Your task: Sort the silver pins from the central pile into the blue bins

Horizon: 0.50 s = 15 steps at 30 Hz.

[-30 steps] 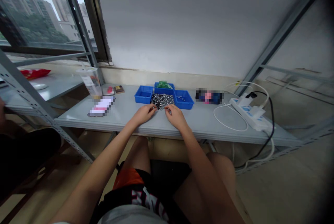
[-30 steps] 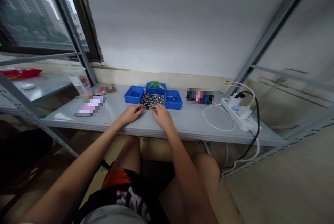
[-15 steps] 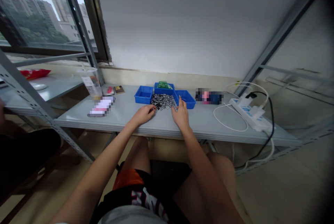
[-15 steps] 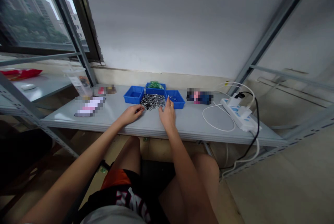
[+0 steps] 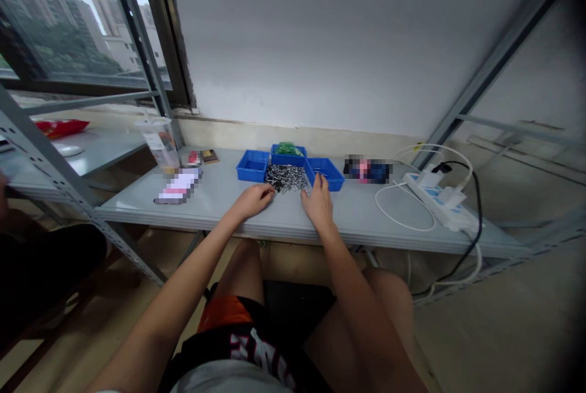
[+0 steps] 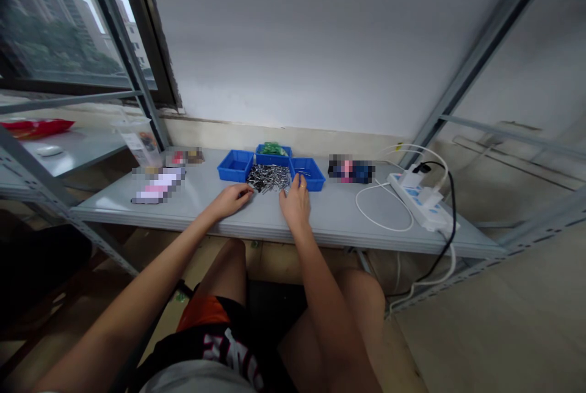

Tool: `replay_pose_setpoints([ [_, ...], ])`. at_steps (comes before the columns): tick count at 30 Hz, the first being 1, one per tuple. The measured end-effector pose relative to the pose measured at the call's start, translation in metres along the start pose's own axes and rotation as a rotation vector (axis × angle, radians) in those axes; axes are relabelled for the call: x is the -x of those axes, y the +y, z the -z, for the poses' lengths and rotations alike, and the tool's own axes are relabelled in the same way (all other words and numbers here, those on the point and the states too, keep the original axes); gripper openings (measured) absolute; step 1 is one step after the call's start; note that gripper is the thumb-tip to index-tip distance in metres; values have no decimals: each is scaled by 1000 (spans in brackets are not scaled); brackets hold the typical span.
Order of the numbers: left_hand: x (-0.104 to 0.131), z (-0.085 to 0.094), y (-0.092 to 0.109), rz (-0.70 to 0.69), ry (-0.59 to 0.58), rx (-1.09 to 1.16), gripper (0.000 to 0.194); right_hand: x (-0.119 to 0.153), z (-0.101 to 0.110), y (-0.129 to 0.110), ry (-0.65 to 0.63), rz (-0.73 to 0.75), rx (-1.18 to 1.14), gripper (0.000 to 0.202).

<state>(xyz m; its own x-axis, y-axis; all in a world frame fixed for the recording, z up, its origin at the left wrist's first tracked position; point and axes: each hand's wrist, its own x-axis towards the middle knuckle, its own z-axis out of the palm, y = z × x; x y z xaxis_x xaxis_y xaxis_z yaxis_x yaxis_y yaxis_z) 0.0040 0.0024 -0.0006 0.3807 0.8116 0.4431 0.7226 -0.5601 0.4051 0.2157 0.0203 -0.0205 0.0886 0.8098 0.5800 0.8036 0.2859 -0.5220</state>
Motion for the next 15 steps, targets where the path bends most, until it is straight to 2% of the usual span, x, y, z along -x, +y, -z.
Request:
replay_pose_setpoints([
  [6, 0, 0, 1, 1, -8, -17, 23, 0, 5, -5, -57, 35, -15, 48],
  [9, 0, 1, 1, 2, -5, -12, 23, -2, 10, -12, -11, 69, -110, 40],
  [11, 0, 1, 2, 1, 0, -7, 23, -2, 15, -18, 26, 141, -214, 34],
  [15, 1, 2, 2, -4, 3, 4, 23, 4, 25, -26, 49, 378, -320, 24],
])
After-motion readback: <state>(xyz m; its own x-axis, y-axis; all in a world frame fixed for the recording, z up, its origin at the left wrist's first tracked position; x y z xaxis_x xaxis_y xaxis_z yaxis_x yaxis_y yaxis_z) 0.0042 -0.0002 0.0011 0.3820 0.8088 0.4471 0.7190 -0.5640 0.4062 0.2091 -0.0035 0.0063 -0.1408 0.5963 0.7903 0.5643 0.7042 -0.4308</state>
